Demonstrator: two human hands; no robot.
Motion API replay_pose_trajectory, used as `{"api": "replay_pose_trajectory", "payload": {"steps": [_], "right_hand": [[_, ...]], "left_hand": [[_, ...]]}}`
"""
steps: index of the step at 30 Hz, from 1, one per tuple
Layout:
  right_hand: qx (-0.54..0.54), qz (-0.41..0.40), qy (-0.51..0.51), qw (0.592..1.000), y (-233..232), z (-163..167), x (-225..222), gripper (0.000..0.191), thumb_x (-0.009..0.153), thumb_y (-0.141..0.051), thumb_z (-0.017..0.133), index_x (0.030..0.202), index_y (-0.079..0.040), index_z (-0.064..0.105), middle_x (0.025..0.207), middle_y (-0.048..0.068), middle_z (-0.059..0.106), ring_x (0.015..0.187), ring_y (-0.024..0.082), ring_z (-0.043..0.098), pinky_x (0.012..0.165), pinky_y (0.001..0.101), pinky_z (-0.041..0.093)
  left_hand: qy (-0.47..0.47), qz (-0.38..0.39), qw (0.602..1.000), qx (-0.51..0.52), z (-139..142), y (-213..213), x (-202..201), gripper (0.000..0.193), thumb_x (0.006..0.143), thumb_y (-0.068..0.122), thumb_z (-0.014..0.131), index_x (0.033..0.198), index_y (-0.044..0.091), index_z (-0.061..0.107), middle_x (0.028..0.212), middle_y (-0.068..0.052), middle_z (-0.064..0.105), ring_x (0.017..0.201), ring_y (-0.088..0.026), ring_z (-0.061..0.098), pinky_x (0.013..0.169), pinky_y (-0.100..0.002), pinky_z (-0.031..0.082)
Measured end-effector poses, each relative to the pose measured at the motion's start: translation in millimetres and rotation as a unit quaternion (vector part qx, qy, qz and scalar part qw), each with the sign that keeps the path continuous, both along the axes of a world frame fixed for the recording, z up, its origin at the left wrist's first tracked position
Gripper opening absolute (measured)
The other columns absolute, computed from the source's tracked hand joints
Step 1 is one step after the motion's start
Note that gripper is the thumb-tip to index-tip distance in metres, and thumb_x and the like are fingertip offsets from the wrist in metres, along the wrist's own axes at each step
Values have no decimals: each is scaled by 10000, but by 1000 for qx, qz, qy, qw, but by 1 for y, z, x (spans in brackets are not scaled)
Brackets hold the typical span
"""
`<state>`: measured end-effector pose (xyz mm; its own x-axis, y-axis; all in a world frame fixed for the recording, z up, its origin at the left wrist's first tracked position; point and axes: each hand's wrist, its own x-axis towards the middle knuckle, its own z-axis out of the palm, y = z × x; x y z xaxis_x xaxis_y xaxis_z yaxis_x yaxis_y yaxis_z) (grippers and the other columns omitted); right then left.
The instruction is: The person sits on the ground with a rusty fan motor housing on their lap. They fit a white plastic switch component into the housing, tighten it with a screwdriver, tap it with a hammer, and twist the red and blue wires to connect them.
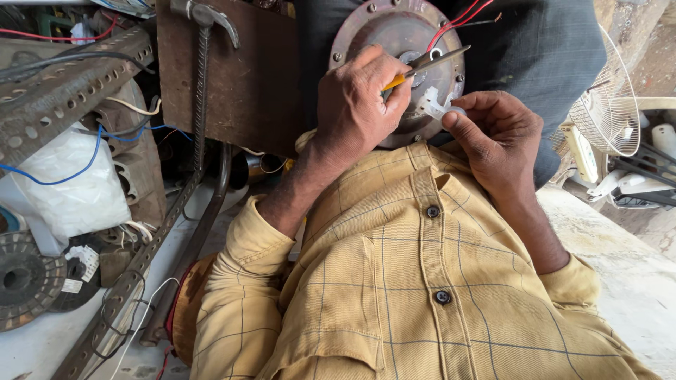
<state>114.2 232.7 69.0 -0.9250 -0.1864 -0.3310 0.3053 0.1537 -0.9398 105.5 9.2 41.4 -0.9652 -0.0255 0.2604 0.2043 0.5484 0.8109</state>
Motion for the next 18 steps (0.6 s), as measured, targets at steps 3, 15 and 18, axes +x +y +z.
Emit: {"api": "replay_pose_trajectory", "payload": {"steps": [3, 15, 18], "right_hand": [[8, 0, -1, 1000, 0, 0, 0, 148, 1011, -33, 787, 1107, 29, 693, 980, 54, 741, 856, 55, 672, 781, 200, 565], [13, -4, -4, 1000, -1, -4, 1, 148, 1000, -30, 790, 1103, 22, 697, 968, 48, 737, 855, 47, 665, 782, 187, 556], [-4, -12, -20, 1000, 0, -6, 1, 148, 989, -29, 785, 1099, 18, 696, 964, 46, 741, 851, 47, 673, 773, 187, 558]], "left_hand": [[34, -14, 998, -55, 3, 0, 1, 130, 863, 49, 770, 943, 83, 673, 876, -54, 633, 749, -238, 688, 636, -374, 550], [54, -33, 996, -66, 3, 0, 1, 223, 859, 12, 753, 1062, 70, 681, 941, -46, 631, 824, -233, 695, 705, -359, 567], [69, -27, 995, -65, 4, 1, 2, 249, 849, 8, 747, 1079, 72, 679, 966, -39, 640, 849, -238, 698, 726, -358, 573]]}}
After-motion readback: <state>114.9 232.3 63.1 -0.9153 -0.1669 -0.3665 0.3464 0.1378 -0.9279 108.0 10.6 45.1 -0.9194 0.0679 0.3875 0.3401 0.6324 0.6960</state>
